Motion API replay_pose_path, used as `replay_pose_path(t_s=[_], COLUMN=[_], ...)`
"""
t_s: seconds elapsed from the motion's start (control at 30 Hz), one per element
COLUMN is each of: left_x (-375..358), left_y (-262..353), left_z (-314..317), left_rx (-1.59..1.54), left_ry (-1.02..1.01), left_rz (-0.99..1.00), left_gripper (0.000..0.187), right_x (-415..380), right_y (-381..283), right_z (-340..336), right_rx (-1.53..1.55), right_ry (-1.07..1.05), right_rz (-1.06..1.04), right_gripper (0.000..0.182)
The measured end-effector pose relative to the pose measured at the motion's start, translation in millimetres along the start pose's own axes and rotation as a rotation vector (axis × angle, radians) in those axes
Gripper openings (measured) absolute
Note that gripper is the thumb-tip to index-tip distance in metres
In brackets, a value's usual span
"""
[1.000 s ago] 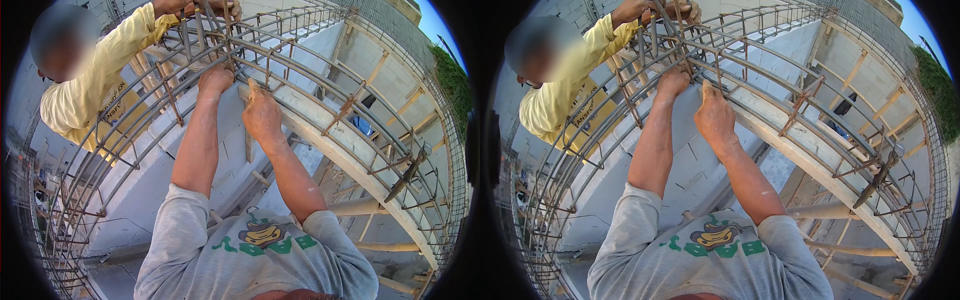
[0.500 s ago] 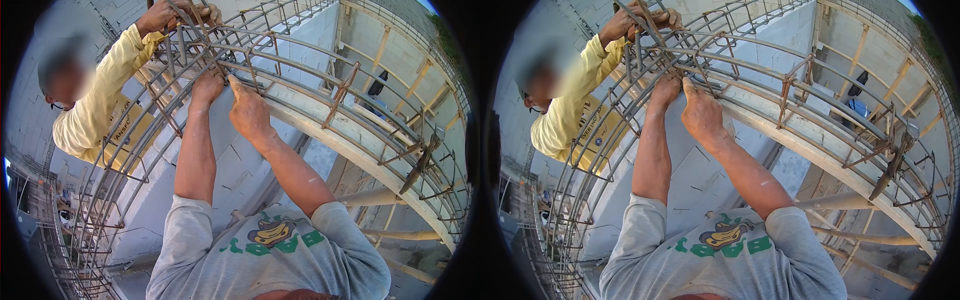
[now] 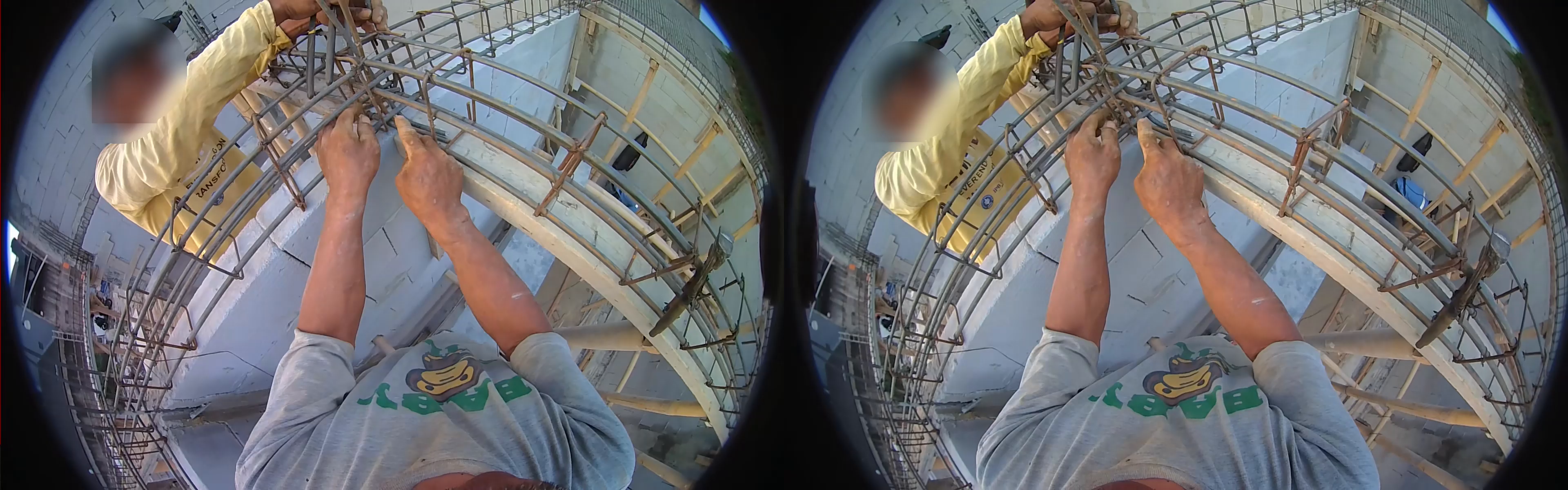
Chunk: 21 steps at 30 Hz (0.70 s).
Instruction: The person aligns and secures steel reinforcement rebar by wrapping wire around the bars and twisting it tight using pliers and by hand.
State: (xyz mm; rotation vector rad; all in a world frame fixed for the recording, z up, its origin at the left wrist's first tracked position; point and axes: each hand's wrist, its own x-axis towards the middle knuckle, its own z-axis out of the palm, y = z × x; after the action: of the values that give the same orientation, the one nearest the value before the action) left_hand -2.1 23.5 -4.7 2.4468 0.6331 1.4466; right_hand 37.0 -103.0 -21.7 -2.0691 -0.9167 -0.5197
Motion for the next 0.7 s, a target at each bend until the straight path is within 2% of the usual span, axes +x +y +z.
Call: replay_pose_path(t_s=[0.03,0.13,0.23,0.27,0.37,0.47,0.6,0.7], left_x=[-9.7,-47.1,-69.0,-61.6,-48.6,-47.1,-47.2,-46.8], left_y=[0.4,16.2,10.9,24.9,34.3,28.0,19.9,23.8], left_z=[-3.6,-31.9,-28.0,-35.2,-30.0,1.6,23.6,26.0], left_rx=[-0.019,-0.144,-0.412,-0.584,-0.909,-0.972,-0.62,-0.413], left_ry=[0.104,-0.038,-0.33,-0.381,-0.35,-0.262,-0.121,-0.057], left_rz=[0.075,-0.103,-0.486,-0.672,-0.819,-0.833,-0.679,-0.606], left_gripper=[0.028,0.032,0.041,0.049,0.055,0.051,0.036,0.03], right_x=[-0.8,-0.9,-0.1,0.6,2.0,2.7,2.6,2.5], right_y=[2.0,2.2,-4.4,-6.2,-3.3,-8.7,-7.2,-1.0], right_z=[0.7,-2.8,-12.4,-13.6,-11.5,-16.3,-20.7,-16.2], right_rx=[-0.011,-0.031,-0.046,-0.05,-0.001,-0.005,0.052,0.067], right_ry=[0.02,0.013,-0.028,-0.039,-0.032,-0.071,-0.071,-0.016], right_rz=[-0.033,-0.065,-0.054,-0.051,-0.055,-0.001,0.001,-0.075], right_gripper=[0.057,0.056,0.054,0.054,0.055,0.05,0.048,0.044])
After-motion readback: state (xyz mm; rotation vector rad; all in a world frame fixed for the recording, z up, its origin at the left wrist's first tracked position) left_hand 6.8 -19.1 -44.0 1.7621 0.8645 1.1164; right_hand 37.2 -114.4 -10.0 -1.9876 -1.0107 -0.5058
